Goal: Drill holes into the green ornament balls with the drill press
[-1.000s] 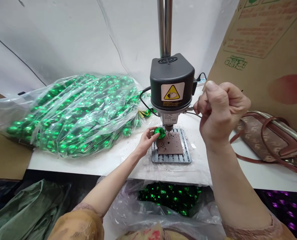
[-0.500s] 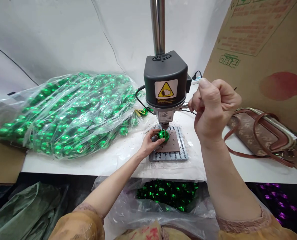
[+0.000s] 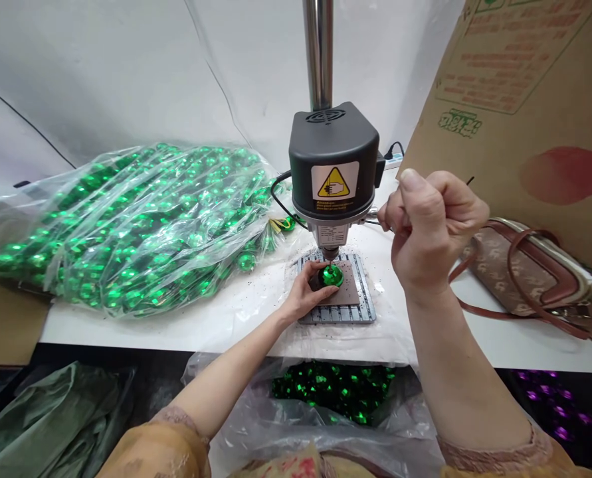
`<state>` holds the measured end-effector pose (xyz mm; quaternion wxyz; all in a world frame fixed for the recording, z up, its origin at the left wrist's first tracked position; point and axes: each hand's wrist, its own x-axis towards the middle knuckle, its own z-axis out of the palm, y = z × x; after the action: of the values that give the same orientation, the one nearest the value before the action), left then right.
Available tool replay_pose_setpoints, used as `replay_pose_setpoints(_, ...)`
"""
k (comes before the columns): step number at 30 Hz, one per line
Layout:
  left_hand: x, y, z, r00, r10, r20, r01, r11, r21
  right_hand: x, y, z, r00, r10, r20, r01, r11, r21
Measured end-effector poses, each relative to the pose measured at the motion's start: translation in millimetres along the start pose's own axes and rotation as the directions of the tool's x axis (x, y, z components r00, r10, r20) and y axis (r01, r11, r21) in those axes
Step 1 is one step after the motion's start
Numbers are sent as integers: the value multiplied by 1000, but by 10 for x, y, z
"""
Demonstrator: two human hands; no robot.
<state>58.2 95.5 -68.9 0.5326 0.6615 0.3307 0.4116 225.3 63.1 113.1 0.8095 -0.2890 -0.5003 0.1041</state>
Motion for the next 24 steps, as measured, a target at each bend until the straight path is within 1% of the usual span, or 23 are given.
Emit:
replay_pose_setpoints(2,-2,2,1,1000,2,-11,-2,1000,0,-44,17,-9,1000,-22,-8,23,999,40)
replay_pose_setpoints(5,-4,-3,6,1000,15,-18,-15,1000,-2,-114,58,-20,993,-114,-28,117,988,103)
replay_pose_setpoints(8,-5,-27,1,1000,24,-9,-24,1000,-6,-167,104,-35,983,-182,-28,184,976,119)
replay_pose_setpoints(11,-6,-57,-12,1000,16,-8,-16,1000,5,-201,147,-56,976,-216,-33,218,968,121)
replay_pose_setpoints(17,-9,-67,-14,1000,14,-13,-13,1000,16,-272,213,-109,969,-243,-46,246,966,83)
replay_pose_setpoints(24,-10,-69,-1,999,29,-13,-30,1000,-3,-322,282,-133,945,-324,-31,326,941,92)
